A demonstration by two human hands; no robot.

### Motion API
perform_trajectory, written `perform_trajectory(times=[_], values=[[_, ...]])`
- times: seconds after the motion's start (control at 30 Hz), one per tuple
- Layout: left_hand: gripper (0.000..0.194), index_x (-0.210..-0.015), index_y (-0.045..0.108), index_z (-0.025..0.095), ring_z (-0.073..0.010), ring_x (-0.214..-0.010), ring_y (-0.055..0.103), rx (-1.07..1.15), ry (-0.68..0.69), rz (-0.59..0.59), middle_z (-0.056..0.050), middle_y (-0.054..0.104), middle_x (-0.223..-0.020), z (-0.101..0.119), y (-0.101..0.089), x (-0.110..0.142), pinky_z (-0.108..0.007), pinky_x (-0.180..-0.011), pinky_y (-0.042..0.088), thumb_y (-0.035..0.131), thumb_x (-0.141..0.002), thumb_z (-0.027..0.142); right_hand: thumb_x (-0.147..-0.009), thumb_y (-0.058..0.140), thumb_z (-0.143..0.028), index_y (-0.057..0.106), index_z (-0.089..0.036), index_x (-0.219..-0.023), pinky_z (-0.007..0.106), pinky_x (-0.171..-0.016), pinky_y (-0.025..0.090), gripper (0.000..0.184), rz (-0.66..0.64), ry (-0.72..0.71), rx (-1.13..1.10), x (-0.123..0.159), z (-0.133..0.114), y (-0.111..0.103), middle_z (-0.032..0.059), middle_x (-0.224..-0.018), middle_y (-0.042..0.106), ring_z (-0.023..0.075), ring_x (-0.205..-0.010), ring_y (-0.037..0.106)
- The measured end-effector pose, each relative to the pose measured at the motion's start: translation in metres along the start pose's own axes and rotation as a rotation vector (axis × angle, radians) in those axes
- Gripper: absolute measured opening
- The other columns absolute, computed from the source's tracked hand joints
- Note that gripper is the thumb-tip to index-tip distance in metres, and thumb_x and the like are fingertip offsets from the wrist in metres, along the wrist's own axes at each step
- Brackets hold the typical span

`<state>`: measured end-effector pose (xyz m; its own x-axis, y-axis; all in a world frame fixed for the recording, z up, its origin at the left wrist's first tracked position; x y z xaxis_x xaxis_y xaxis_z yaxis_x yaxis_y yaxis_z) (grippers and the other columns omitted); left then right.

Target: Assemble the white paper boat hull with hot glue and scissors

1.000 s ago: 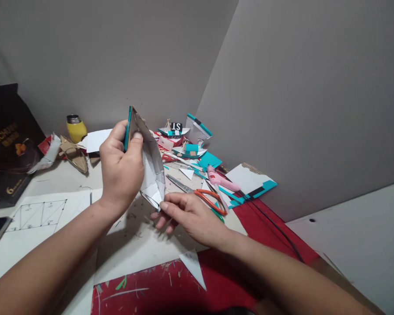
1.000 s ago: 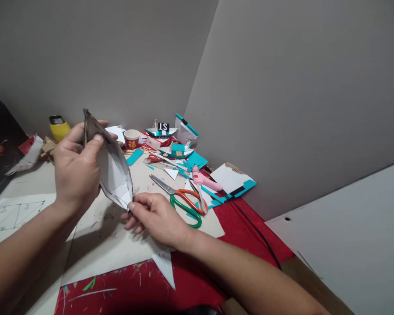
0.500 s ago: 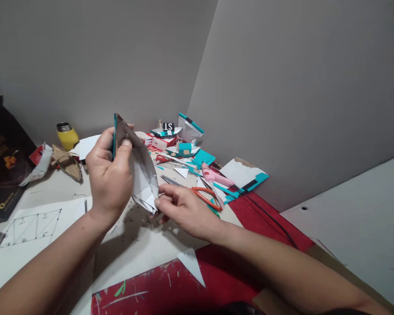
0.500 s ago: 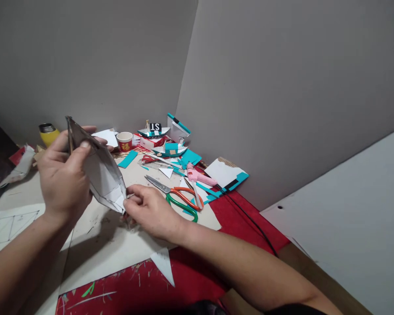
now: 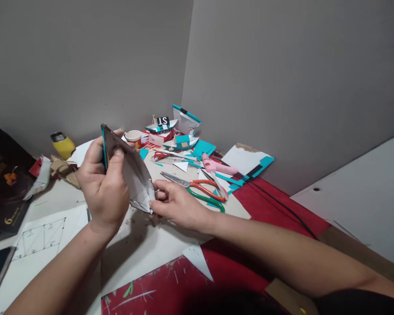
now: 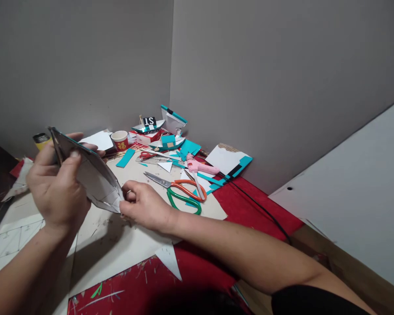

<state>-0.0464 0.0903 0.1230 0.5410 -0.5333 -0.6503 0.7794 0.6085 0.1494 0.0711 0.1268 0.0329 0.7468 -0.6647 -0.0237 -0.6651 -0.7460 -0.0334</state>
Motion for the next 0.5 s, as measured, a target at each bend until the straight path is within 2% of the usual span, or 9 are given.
perform_trajectory(times=[0.1,0.27,0.4,0.5], values=[[0.020,-0.102,0.067,0.023,-0.0184,-0.089,0.066,-0.040,0.005,-0.017,-0.002,0.068,-0.087,-0.003,0.002,0.000,-0.036,-0.087,0.052,0.058,-0.085,0.020,-0.072,0.049,-0.011,0.046,-0.020,-0.074,0.020,-0.050,0.036,0.010,-0.003,0.047,-0.040,-0.003,0.006,-0.001,-0.0071,-0.059,0.051,0.0092,-0.053,0.050],[0.021,-0.103,0.067,0.025,-0.0190,-0.090,0.065,-0.138,0.047,-0.018,-0.002,0.068,-0.089,0.000,0.002,0.003,-0.035,-0.086,0.052,0.057,-0.085,0.021,-0.072,0.054,-0.012,0.054,-0.016,-0.071,0.022,-0.057,0.036,0.005,0.143,-0.106,0.197,-0.006,-0.002,-0.012,-0.0036,-0.067,0.052,0.0102,-0.063,0.047],[0.019,-0.102,0.066,0.025,-0.0191,-0.089,0.065,-0.128,0.035,-0.031,-0.002,0.069,-0.090,0.002,0.004,0.005,-0.035,-0.084,0.052,0.057,-0.086,0.024,-0.078,0.051,-0.016,0.055,-0.017,-0.078,0.022,-0.057,0.036,0.004,0.172,-0.110,0.137,-0.008,0.004,-0.011,-0.0031,-0.069,0.053,0.0111,-0.065,0.049],[0.018,-0.101,0.066,0.025,-0.0195,-0.092,0.064,-0.086,-0.014,-0.051,-0.002,0.068,-0.093,0.000,0.005,0.006,-0.034,-0.085,0.051,0.056,-0.086,0.026,-0.082,0.051,-0.019,0.054,-0.018,-0.078,0.022,-0.056,0.037,0.005,0.139,-0.112,0.103,-0.009,0.006,-0.007,-0.0028,-0.069,0.053,0.0115,-0.065,0.050]])
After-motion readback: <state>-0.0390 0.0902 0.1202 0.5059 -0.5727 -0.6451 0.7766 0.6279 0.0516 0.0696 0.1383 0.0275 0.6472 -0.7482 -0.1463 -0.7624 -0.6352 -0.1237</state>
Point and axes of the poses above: each hand's wrist, its own x-axis away from the middle knuckle, its own y-axis out of the palm, z = x × y, the point moved 7 cm from there along -x, towards the middle knuckle
